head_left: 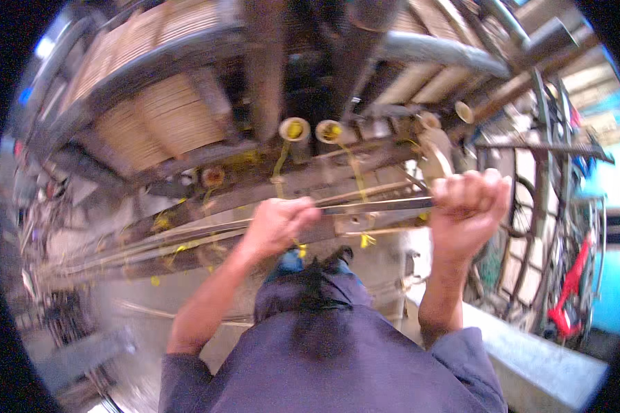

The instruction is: The person repeatedly ties yellow rope around thin wooden sticks that are laid across a horizontal wooden rack. They loop the rope around the sticks and pull it tight, moving along the rack to secure multiple sticks in sequence.

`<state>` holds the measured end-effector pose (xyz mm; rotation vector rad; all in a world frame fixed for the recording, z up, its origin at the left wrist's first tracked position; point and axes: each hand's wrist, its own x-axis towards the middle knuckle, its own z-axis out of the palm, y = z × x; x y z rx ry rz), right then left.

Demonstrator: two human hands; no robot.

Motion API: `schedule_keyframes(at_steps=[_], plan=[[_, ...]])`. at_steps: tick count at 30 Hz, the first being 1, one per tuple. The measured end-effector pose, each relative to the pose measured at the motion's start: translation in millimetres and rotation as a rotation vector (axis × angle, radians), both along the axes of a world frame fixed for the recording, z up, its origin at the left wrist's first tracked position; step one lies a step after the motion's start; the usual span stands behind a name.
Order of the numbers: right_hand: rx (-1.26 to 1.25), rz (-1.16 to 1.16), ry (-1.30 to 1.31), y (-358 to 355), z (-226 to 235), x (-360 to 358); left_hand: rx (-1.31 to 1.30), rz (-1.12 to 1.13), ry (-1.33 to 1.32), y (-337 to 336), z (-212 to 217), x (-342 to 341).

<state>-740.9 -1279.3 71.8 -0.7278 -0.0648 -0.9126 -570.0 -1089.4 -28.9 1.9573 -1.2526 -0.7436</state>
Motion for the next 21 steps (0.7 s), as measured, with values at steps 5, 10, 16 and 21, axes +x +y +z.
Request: schedule_keyframes(at_steps=[5,10,16,21], plan=[[0.147,-0.157,-0.034,-18,-48,27,0.155,0.020,-0.015,0,-7,20],[0.255,-0.390,0.927,82,-134,118,0.183,0.206,-0.204,3,-25,12],[0.320,-0.170,0.224,-34,-137,37,0.248,0.070,-0.072,-5,-54,19],[0.131,-0.176,0.966,-27,-195,-44,-0.046,-0.057,-0.236,-33,-63,15]])
